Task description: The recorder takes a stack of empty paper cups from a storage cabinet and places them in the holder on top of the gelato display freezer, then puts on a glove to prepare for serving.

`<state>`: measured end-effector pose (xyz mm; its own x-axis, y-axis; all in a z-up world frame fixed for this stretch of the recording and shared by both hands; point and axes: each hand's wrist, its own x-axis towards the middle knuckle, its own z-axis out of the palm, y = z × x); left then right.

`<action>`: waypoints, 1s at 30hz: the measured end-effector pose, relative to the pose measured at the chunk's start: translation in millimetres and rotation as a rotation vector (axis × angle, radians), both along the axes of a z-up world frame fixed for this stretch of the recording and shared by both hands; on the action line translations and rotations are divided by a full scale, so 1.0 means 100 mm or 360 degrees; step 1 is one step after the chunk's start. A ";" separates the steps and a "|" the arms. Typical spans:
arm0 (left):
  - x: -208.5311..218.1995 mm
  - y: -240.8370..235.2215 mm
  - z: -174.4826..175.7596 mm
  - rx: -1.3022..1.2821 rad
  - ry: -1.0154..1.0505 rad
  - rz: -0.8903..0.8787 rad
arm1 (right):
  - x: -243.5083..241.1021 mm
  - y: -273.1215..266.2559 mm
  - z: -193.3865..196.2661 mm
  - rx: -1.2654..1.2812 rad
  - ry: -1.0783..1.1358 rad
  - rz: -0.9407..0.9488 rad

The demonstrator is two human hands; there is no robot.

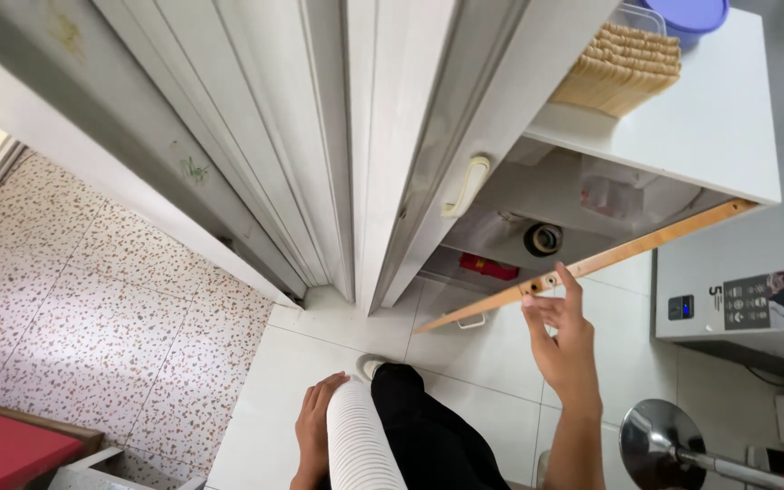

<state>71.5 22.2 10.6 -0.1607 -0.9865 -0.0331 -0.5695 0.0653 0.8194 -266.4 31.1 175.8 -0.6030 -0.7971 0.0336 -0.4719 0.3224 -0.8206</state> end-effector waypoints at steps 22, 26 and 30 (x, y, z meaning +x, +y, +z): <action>0.37 0.01 -0.41 -0.0179 -0.0143 0.1090 | -1.34 -2.90 -1.35 -0.1249 -0.0589 0.0046; 0.40 0.02 0.04 -0.0174 -0.0033 0.1066 | -1.52 -3.02 -1.36 -0.1389 -0.0633 -0.0117; 0.39 0.11 0.17 -0.0126 0.0027 0.1087 | -1.87 -2.80 -1.24 -0.1546 -0.0656 -0.0352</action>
<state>110.4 33.1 27.9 0.4981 -0.8662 0.0402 -0.4913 -0.2437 0.8362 -453.7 -248.7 51.9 -0.8398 -0.4110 0.3548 -0.1120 -0.5083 -0.8539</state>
